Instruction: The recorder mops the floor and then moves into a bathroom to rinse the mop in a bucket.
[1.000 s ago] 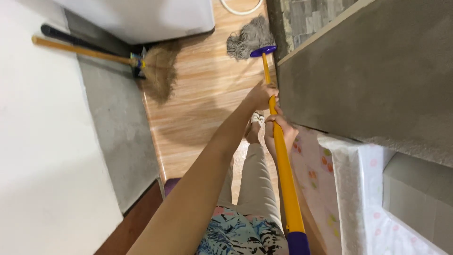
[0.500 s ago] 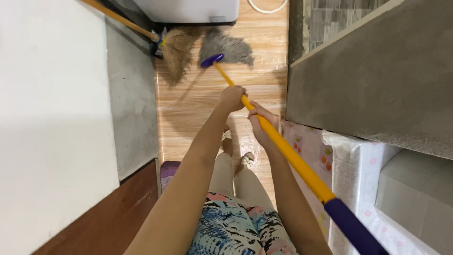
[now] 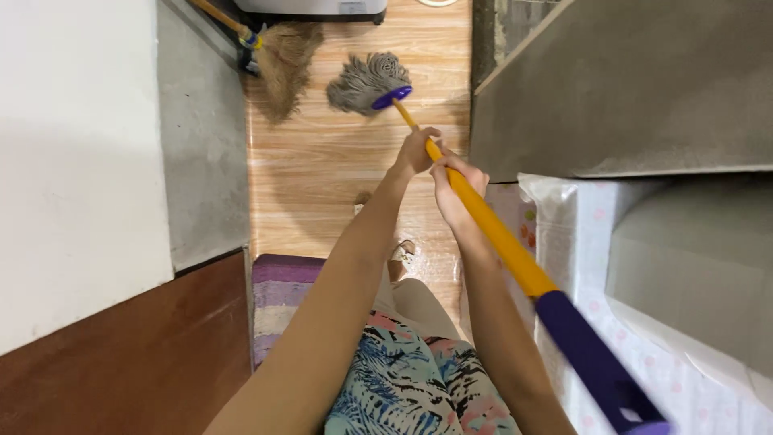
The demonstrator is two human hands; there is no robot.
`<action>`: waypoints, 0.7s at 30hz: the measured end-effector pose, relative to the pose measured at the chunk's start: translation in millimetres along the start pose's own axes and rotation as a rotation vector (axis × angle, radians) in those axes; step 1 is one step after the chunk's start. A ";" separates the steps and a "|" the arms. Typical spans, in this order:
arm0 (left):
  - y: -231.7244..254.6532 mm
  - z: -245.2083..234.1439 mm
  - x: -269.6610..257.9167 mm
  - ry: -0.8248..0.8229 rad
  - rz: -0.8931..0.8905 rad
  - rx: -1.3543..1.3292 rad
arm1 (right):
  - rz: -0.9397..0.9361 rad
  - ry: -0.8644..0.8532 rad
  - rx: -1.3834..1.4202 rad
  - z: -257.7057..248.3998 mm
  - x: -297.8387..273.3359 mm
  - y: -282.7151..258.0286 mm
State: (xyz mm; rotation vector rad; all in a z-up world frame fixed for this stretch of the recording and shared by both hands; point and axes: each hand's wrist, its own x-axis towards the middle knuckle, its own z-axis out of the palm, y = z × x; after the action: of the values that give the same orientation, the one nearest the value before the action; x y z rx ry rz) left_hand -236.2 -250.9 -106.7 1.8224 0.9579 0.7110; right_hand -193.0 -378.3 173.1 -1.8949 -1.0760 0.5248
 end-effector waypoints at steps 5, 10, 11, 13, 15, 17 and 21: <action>27.3 2.4 -8.9 -0.192 0.030 0.009 | 0.011 0.028 -0.025 2.4 -20.5 9.2; 16.7 -39.6 -7.2 -0.126 0.214 0.203 | -0.167 -0.001 -0.010 22.1 -16.5 -20.4; 22.3 -51.9 2.0 -0.217 0.205 0.255 | -0.193 -0.011 0.004 27.5 -12.6 -29.1; 23.2 -77.3 20.7 -0.293 0.193 0.312 | -0.233 -0.027 0.024 43.1 -3.9 -44.8; 12.8 -100.2 38.2 -0.313 0.179 0.493 | -0.226 -0.044 0.055 62.9 5.9 -56.0; 5.1 -129.0 49.2 -0.298 0.155 0.560 | -0.238 -0.045 0.066 79.4 24.8 -72.7; 6.6 -207.7 89.2 -0.360 0.347 0.663 | -0.185 -0.088 0.101 127.1 70.1 -102.6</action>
State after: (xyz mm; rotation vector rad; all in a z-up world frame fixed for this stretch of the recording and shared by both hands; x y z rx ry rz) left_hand -351.1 -81.3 -10.8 2.6321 0.6798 0.2452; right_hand -292.6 -232.8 195.9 -1.6788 -1.2443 0.5496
